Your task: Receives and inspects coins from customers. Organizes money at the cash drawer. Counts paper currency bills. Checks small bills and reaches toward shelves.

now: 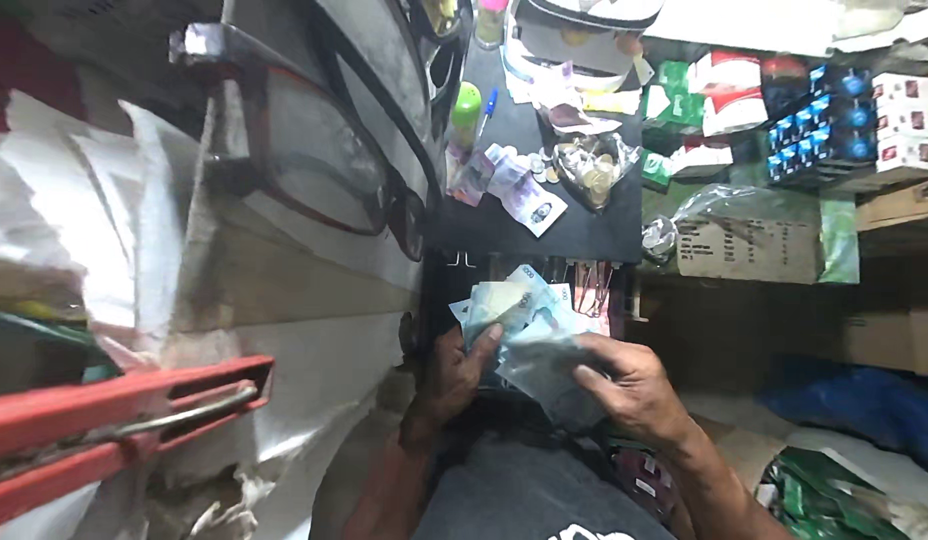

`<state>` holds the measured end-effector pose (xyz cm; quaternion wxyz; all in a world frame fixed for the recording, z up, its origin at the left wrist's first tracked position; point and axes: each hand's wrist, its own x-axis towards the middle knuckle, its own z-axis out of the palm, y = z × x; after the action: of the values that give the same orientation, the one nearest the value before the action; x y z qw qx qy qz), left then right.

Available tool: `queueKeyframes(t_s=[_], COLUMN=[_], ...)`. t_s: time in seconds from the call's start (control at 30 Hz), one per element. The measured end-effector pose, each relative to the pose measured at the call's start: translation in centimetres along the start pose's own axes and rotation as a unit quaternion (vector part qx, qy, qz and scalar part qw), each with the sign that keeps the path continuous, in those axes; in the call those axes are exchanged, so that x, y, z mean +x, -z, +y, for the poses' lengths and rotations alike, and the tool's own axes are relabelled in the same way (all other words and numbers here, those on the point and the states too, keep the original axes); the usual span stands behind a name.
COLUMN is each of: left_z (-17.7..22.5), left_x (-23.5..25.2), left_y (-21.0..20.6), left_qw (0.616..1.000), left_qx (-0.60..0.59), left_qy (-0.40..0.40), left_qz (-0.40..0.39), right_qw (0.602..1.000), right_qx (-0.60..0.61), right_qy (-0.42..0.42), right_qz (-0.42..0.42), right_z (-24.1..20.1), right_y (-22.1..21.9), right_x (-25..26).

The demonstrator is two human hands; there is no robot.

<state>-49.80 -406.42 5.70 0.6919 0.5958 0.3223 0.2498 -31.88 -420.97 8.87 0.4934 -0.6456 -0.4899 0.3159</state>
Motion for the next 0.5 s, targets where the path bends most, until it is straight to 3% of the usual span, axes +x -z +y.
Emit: queueKeyframes(t_s=[0.1, 0.2, 0.3, 0.5], left_z=[0.0, -0.7, -1.1, -1.3], left_x=[0.1, 0.3, 0.3, -1.2], left_y=[-0.4, -0.8, -1.7, -3.8], left_qw=[0.999, 0.998, 0.998, 0.999], left_qx=[-0.029, -0.029, 0.006, 0.004], left_qy=[0.025, 0.031, 0.032, 0.035], left_qz=[0.036, 0.048, 0.056, 0.027], right_qw=[0.972, 0.907, 0.870, 0.874], right_qx=[0.165, 0.302, 0.371, 0.360], right_qy=[-0.095, -0.162, -0.184, -0.215], right_qz=[0.138, 0.246, 0.268, 0.246], right_z=[0.2, 1.9, 2.7, 2.4], right_y=[0.5, -0.1, -1.5, -3.4], right_x=[-1.2, -2.1, -2.8, -2.9])
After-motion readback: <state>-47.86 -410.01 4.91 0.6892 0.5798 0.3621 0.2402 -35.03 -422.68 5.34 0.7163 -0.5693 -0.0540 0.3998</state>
